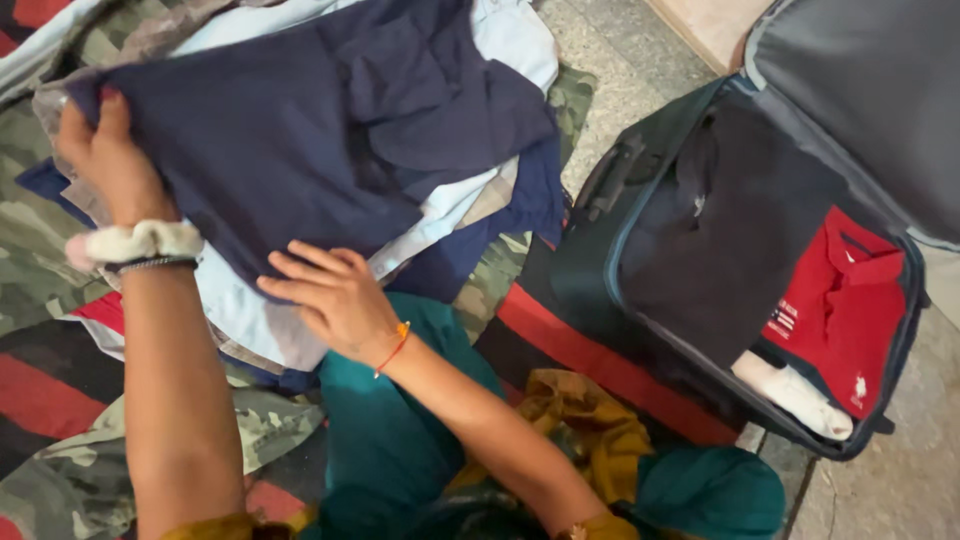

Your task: The person folds shirts and pants by hand and places them into an open suitcase on the floor.

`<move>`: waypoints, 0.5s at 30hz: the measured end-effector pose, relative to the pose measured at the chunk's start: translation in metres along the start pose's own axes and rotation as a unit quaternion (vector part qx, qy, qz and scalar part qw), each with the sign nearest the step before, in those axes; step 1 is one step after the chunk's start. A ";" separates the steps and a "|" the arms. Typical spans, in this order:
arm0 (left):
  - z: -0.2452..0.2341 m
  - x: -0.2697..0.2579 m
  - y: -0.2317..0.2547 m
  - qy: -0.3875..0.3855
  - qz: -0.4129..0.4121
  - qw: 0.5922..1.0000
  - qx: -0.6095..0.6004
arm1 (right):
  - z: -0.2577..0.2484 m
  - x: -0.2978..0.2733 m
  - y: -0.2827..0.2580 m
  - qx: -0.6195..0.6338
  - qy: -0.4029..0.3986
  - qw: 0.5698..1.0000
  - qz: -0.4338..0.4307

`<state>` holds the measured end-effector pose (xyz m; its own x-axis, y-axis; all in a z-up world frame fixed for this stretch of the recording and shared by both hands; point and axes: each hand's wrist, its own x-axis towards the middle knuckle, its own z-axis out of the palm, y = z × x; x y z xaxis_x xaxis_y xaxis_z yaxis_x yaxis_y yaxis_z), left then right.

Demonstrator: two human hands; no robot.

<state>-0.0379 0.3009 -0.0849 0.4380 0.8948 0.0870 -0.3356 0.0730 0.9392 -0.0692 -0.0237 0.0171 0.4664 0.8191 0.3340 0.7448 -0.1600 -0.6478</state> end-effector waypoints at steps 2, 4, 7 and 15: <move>-0.029 -0.011 -0.018 0.004 -0.010 0.999 0.039 | 0.007 0.004 -0.015 -0.056 -0.037 0.998 0.021; -0.061 -0.022 -0.046 -0.003 -0.049 0.993 0.112 | 0.011 0.006 -0.023 -0.060 -0.029 0.997 0.037; -0.097 -0.023 -0.078 -0.026 -0.105 0.989 0.099 | 0.002 0.011 -0.013 0.008 0.076 0.996 0.055; -0.079 -0.049 -0.085 -0.041 0.062 0.976 0.205 | -0.019 0.048 0.119 -0.037 0.192 0.967 0.161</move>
<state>-0.0963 0.2858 -0.1947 0.4858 0.8464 0.2184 -0.0352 -0.2307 0.9724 0.0509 -0.0143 -0.0310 0.8122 0.4577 0.3618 0.5569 -0.4235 -0.7145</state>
